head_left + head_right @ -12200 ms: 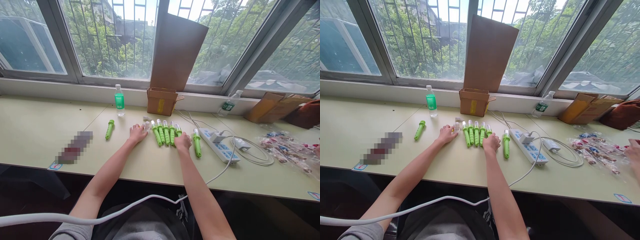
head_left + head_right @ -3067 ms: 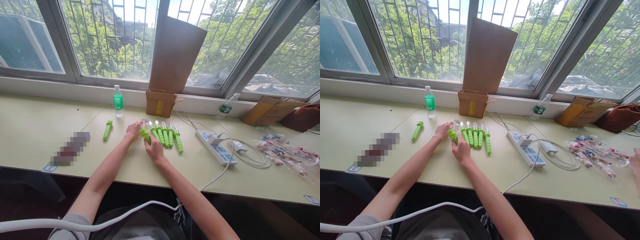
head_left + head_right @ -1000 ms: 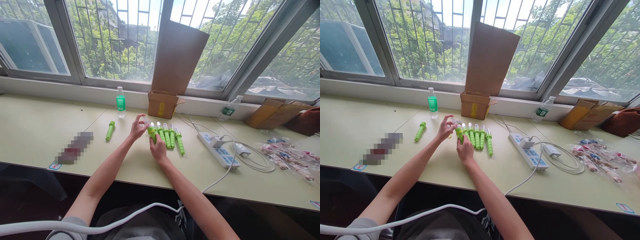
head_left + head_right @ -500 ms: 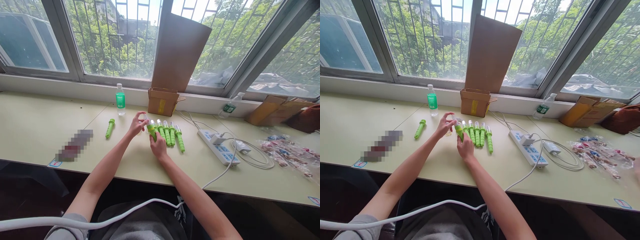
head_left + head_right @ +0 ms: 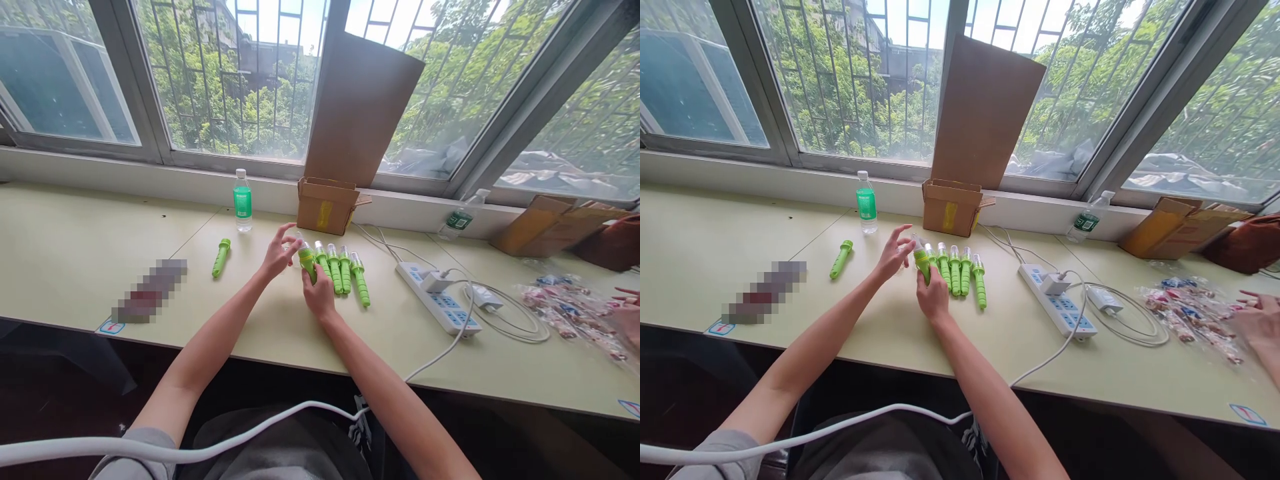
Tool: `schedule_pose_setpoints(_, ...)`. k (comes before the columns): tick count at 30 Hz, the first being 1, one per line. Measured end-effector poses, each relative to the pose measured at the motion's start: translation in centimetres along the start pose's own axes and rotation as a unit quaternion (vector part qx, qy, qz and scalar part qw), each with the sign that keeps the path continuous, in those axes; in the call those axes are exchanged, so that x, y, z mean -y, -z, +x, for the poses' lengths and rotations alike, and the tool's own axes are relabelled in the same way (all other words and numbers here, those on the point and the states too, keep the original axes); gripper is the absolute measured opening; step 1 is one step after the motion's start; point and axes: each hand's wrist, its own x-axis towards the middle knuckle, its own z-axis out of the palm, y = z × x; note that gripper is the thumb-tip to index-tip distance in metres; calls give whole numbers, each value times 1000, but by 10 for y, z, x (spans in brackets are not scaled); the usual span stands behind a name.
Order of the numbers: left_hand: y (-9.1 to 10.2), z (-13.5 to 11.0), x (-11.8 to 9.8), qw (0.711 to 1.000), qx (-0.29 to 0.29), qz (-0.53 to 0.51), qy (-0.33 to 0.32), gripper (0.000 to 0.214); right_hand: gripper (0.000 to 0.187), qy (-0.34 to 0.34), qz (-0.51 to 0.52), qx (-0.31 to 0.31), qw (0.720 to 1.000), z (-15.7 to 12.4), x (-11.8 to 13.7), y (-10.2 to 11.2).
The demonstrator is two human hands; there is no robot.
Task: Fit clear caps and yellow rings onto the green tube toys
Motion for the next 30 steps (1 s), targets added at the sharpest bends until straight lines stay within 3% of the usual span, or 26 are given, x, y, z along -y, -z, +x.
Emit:
schedule_pose_setpoints(4, 13, 14, 4, 989, -121, -80, -10, 50, 30, 22, -19, 10, 1000, -2, 2, 1)
schedule_pose_setpoints(7, 34, 27, 12, 955, -230, -183, 47, 46, 27, 40, -41, 38, 998, -4, 4, 1)
schedule_pose_setpoints(12, 64, 39, 25, 904, -296, -282, 127, 45, 23, 75, -60, 77, 992, -6, 3, -1)
schedule_pose_setpoints(15, 60, 39, 26, 908, -277, -293, 115, 44, 22, 92, -64, 84, 990, -5, 1, -2)
schedule_pose_setpoints(22, 10, 17, 25, 965, -54, -236, 102, 42, 31, 92, -17, 57, 994, -2, -4, -2)
schedule_pose_setpoints(26, 7, 12, 34, 978, -64, -172, 103, 38, 15, 70, -33, 32, 996, -2, -6, -1)
schedule_pose_setpoints(30, 12, 14, 39, 980, -96, -141, 107, 38, 21, 53, -103, 30, 993, -4, -4, 0)
